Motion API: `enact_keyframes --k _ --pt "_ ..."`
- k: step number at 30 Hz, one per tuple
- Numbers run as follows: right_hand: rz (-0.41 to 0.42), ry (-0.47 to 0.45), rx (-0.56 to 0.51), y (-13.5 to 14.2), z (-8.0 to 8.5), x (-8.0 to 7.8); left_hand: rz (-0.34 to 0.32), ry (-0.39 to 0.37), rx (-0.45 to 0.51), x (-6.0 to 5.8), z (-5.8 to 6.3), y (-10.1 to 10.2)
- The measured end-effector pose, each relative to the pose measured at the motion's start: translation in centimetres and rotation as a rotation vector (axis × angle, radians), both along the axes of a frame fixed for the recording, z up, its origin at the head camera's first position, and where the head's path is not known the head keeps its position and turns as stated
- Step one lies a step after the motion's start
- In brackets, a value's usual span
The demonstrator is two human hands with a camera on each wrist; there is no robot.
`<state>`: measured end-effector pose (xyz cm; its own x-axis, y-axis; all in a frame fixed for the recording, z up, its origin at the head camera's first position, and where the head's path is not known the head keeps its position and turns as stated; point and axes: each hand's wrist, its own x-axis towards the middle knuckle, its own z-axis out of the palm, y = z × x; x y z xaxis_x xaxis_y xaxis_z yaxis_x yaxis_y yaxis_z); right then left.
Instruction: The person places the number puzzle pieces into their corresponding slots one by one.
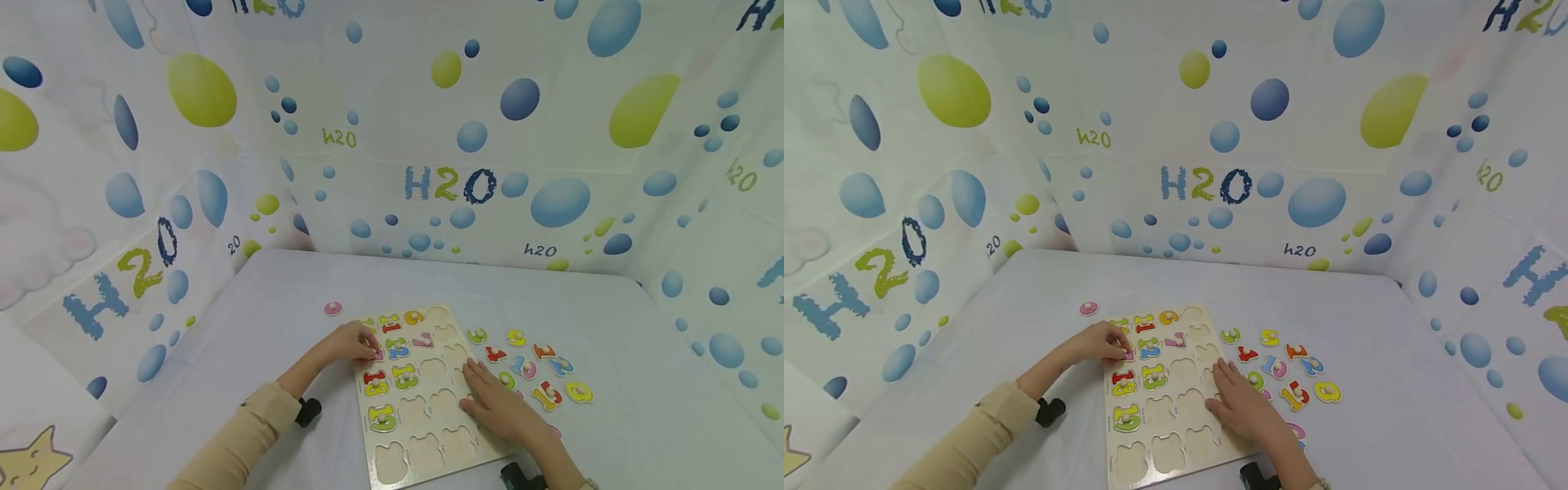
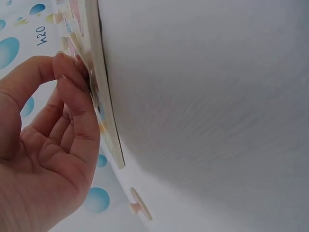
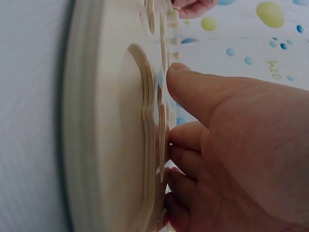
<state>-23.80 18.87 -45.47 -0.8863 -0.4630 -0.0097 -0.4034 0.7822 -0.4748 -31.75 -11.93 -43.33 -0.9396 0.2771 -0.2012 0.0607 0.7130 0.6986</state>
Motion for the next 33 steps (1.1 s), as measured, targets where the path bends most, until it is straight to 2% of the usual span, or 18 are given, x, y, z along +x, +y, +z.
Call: enact_keyframes --k 4,9,13,19,24,28,33 --pt "0.004 0.003 0.001 0.1 0.0 0.0 -0.001 -0.016 -0.017 -0.3 0.1 0.2" --pt "0.015 0.002 -0.009 0.2 0.0 0.0 0.032 -0.032 -0.065 -0.3 0.6 0.8" --pt "0.020 0.001 -0.011 0.2 0.0 0.0 0.039 -0.053 -0.061 -0.2 0.9 0.9" --pt "0.015 -0.004 -0.017 0.1 0.1 0.0 -0.035 -0.059 -0.056 -0.3 0.7 0.3" --pt "0.019 -0.006 -0.017 0.1 0.1 -0.1 -0.078 0.000 -0.093 -0.6 0.5 -0.3" --pt "0.021 -0.009 -0.022 0.2 0.1 -0.1 -0.062 0.032 -0.088 -0.8 0.3 -0.3" --pt "0.029 -0.012 -0.023 0.2 0.1 -0.1 0.004 0.017 -0.066 -0.5 0.2 0.0"
